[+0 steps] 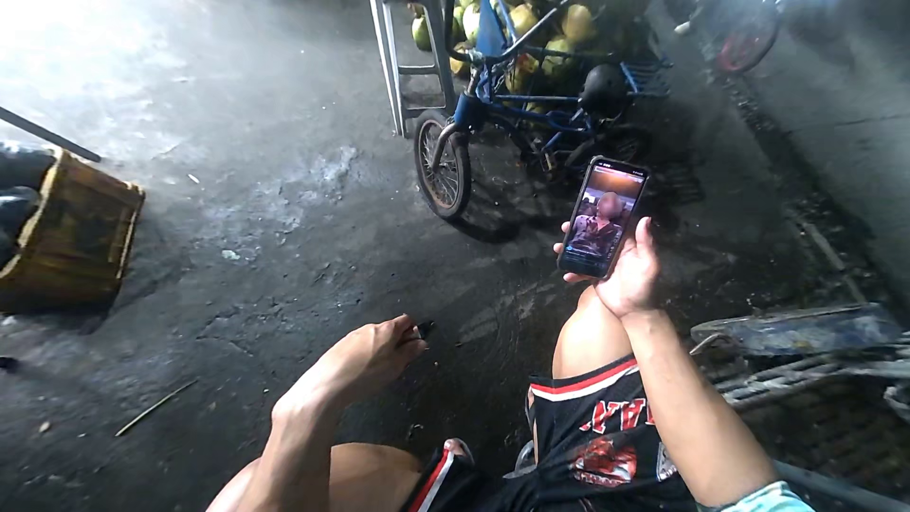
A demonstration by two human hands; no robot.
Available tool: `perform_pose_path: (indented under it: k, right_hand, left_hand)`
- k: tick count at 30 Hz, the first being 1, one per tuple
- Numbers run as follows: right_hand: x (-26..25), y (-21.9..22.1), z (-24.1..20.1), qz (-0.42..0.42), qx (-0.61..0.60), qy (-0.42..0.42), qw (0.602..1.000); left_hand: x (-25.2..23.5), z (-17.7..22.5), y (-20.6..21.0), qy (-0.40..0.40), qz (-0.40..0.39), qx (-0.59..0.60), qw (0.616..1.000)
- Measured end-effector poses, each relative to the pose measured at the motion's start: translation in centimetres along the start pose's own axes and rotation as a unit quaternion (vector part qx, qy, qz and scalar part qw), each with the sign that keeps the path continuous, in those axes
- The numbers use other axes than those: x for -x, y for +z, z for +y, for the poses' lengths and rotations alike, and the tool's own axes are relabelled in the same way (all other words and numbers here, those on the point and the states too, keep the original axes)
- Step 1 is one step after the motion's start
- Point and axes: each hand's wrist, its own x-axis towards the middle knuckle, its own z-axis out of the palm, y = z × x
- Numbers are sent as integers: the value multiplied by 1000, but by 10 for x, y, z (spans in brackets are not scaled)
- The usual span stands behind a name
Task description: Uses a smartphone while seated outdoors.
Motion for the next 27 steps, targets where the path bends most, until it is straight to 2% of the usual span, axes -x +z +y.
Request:
perform_pose_path:
  k: [10,27]
  right_hand:
    - [1,3,-1,19,-1,-4,1000]
    - [0,-1,0,5,-9,-1,1000]
  left_hand:
    - [1,2,-1,10,-1,5,1000]
    - [0,1,0,5,-1,0,1000]
